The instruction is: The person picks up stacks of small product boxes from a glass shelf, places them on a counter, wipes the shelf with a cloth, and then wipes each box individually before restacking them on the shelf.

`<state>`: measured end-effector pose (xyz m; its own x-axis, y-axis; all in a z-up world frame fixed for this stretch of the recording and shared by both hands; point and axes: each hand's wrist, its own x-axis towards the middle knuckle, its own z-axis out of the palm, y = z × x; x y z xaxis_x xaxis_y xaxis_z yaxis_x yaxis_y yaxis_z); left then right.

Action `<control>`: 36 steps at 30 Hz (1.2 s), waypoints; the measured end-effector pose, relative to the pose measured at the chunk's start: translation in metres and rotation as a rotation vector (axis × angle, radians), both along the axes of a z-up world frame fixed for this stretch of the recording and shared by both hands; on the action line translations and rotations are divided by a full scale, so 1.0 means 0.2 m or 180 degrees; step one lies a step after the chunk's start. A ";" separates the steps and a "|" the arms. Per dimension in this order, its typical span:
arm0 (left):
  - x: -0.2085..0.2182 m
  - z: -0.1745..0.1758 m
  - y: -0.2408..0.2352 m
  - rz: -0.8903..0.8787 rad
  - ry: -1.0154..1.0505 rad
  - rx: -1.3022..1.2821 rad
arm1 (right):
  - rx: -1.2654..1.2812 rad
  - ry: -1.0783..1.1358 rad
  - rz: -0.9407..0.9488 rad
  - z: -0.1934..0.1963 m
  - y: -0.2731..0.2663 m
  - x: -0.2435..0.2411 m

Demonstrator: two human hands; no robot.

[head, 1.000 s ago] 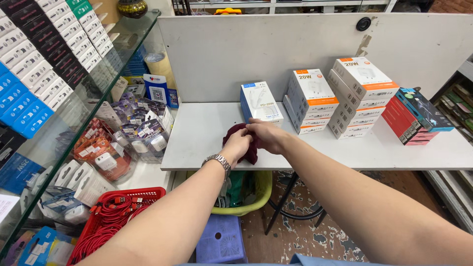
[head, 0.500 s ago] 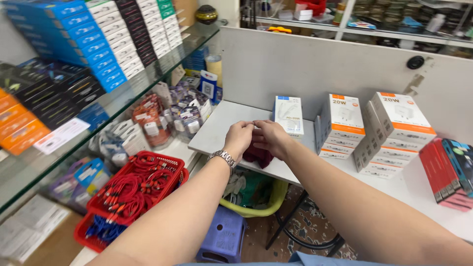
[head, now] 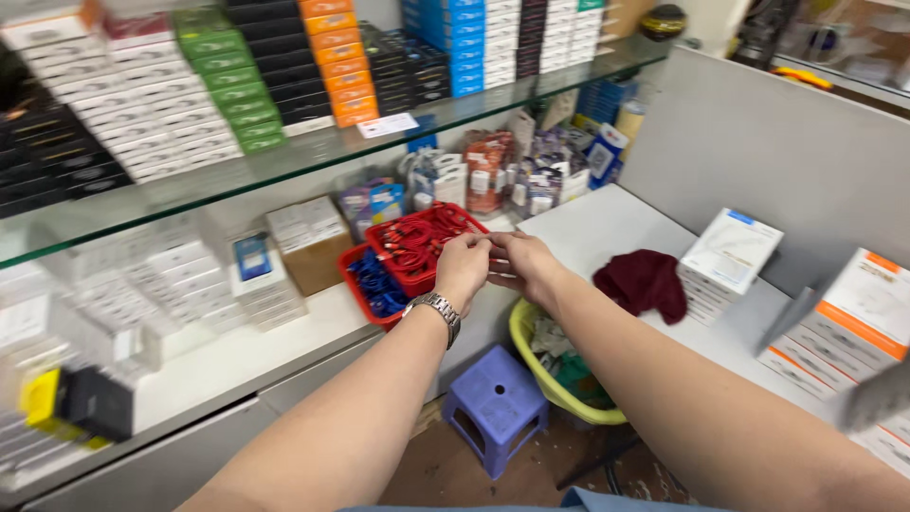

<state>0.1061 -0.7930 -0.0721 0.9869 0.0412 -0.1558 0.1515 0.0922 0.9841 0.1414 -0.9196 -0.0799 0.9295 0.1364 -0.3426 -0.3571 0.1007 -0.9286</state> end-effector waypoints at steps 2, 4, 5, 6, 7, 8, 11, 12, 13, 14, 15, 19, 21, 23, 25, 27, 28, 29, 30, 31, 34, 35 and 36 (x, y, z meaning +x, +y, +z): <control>-0.07 0.02 0.18 0.0281 0.0019 0.0036 | 0.0052 -0.0021 0.0255 0.01 0.20 -0.02; -0.12 0.05 0.38 0.0674 -0.0326 0.0492 | 0.0147 -0.0013 0.0487 0.04 0.41 -0.02; -0.15 0.06 0.47 0.0843 -0.0391 0.0520 | 0.0194 -0.0005 0.0595 0.05 0.51 -0.03; -0.18 0.06 0.56 0.1011 -0.0456 0.0550 | 0.0205 -0.0018 0.0731 0.05 0.62 -0.03; -0.21 0.08 0.65 0.1166 -0.0513 0.0580 | 0.0213 -0.0022 0.0853 0.06 0.72 -0.04; -0.24 0.09 0.74 0.1428 -0.0484 0.0711 | 0.0222 -0.0027 0.0975 0.07 0.83 -0.05; -0.33 0.12 1.00 0.2220 -0.0509 0.1048 | 0.0447 -0.0095 0.1341 0.11 1.14 -0.07; -0.36 0.13 1.11 0.2495 -0.0586 0.1115 | 0.0466 -0.0065 0.1340 0.13 1.26 -0.08; -0.38 0.15 1.21 0.2754 -0.0675 0.1187 | 0.0493 -0.0042 0.1323 0.15 1.37 -0.09; -0.39 0.17 1.32 0.2954 -0.0730 0.1283 | 0.0519 -0.0020 0.1306 0.17 1.48 -0.09; -0.39 0.21 1.44 0.3130 -0.0773 0.1381 | 0.0562 -0.0112 0.1354 0.21 1.59 -0.09; -0.33 0.29 1.90 0.3646 -0.1160 0.1446 | 0.0842 -0.0255 0.1456 0.34 2.04 -0.09; -0.29 0.31 2.12 0.3659 -0.1280 0.1286 | 0.1045 -0.0256 0.1517 0.40 2.25 -0.08; -0.23 0.31 2.32 0.3641 -0.1354 0.1248 | 0.1266 -0.0299 0.1630 0.43 2.43 -0.06; -0.18 0.32 2.49 0.3596 -0.1387 0.1329 | 0.1194 -0.0155 0.1622 0.45 2.60 -0.04; -0.13 0.33 2.64 0.3433 -0.1234 0.1258 | 0.1223 -0.0042 0.1674 0.45 2.74 -0.02; -0.10 0.34 2.70 0.3353 -0.1154 0.1219 | 0.1289 0.0003 0.1732 0.44 2.81 -0.02; -0.08 0.35 2.76 0.3255 -0.0978 0.0823 | 0.1347 0.0034 0.1794 0.44 2.86 -0.01; -0.06 0.37 2.81 0.3147 -0.0801 0.0429 | 0.1309 0.0127 0.1659 0.43 2.92 0.00; -0.04 0.38 2.85 0.3026 -0.0619 0.0037 | 0.1267 0.0222 0.1520 0.43 2.96 0.02; -0.03 0.41 2.93 0.2784 -0.0978 -0.0592 | 0.1307 0.0422 0.1375 0.42 3.06 0.06; -0.03 0.42 2.94 0.2680 -0.0916 -0.0731 | 0.1348 0.0475 0.1373 0.43 3.08 0.07; -0.03 0.43 2.95 0.2574 -0.0854 -0.0866 | 0.1300 0.0397 0.1384 0.43 3.10 0.08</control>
<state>0.0997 -0.2037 0.0138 0.6769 0.7355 -0.0299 -0.2932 0.3066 0.9056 0.1565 -0.2990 0.0061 0.7153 0.6378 -0.2854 -0.5491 0.2604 -0.7942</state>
